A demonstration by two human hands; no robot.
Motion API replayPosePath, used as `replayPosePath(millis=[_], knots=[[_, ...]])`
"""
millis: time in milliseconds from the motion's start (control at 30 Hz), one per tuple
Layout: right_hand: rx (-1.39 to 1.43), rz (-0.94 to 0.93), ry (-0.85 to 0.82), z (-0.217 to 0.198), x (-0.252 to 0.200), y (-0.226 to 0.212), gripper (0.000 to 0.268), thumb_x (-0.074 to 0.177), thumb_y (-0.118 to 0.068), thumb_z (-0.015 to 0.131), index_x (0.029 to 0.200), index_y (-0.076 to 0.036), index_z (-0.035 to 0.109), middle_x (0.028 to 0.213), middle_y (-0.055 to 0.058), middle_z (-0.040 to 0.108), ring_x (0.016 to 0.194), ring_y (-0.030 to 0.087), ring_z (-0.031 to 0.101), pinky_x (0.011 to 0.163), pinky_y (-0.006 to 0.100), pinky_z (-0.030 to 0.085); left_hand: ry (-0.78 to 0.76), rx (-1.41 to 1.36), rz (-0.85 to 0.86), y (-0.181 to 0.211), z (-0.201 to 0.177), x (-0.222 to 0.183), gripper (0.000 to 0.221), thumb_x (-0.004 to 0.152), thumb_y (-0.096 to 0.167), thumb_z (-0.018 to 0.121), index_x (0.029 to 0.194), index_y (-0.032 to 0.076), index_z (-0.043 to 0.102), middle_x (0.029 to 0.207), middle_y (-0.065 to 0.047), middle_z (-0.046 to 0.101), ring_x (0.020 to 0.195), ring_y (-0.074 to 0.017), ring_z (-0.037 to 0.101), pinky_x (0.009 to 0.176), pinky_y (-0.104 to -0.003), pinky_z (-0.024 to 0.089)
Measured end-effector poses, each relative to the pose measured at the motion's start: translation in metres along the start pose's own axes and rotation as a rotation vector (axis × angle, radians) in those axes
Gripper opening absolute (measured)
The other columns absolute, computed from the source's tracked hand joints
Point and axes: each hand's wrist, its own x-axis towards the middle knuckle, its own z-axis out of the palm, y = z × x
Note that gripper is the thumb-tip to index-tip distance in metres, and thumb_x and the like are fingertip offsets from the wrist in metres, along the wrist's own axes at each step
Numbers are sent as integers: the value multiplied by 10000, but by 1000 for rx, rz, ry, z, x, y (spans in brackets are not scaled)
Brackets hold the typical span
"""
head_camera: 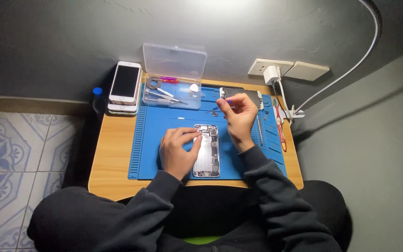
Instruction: Repairing a smartphone by carefully manipulating internal components and using precision tools on an anti-static mat.
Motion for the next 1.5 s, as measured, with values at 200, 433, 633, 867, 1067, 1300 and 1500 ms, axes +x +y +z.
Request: replayPosePath(millis=[200, 433, 633, 867, 1067, 1300, 1500], knots=[[-160, -100, -143, 43, 32, -2, 147, 931, -164, 872, 915, -96, 742, 750, 33, 755, 667, 76, 694, 533, 182, 497, 68, -65, 94, 13, -4, 0, 79, 873, 237, 793, 906, 288, 843, 948, 118, 785, 939, -191, 702, 835, -367, 533], [-736, -105, -322, 95, 51, 30, 94, 829, -349, 824, 911, -329, 783, 823, -73, 693, 701, 179, 726, 709, 357, 596, 41, -130, 98, 22, -16, 2, 70, 847, 247, 829, 897, 292, 846, 869, 82, 774, 896, -215, 721, 780, -369, 548], [-900, -281, -440, 113, 46, 23, 112, 825, -190, 813, 915, -247, 781, 869, -54, 729, 937, 200, 712, 795, 372, 608, 26, -175, 69, 29, -23, 6, 61, 846, 239, 851, 897, 273, 858, 843, 64, 776, 877, -217, 731, 782, -361, 564], [-1017, -443, -463, 119, 46, 26, 172, 790, -133, 872, 891, -246, 791, 843, -76, 764, 939, 162, 676, 756, 317, 610, 32, -229, 43, 26, -23, 7, 98, 815, 183, 887, 888, 243, 864, 840, 40, 789, 858, -233, 739, 776, -359, 574], [-1023, -534, -377, 72, 49, 6, 94, 869, -319, 791, 938, -354, 737, 910, -161, 712, 963, 102, 649, 723, 276, 604, 42, -231, 52, 23, -22, 7, 105, 793, 164, 903, 859, 232, 859, 830, 33, 793, 830, -252, 742, 755, -369, 578], [-1194, -437, -418, -59, 41, -43, 79, 929, -344, 737, 898, -278, 766, 785, -87, 727, 818, 170, 699, 690, 334, 596, 3, -225, 78, 25, -15, 0, 78, 830, 183, 885, 883, 238, 866, 826, 32, 784, 813, -249, 727, 748, -362, 570], [-1619, -78, -738, -126, 38, -31, 176, 946, -363, 704, 976, -200, 762, 836, 32, 783, 863, 298, 791, 757, 468, 621, -25, -216, 96, 20, -5, -2, 91, 861, 194, 870, 934, 249, 873, 827, 50, 781, 811, -211, 718, 744, -336, 562]])
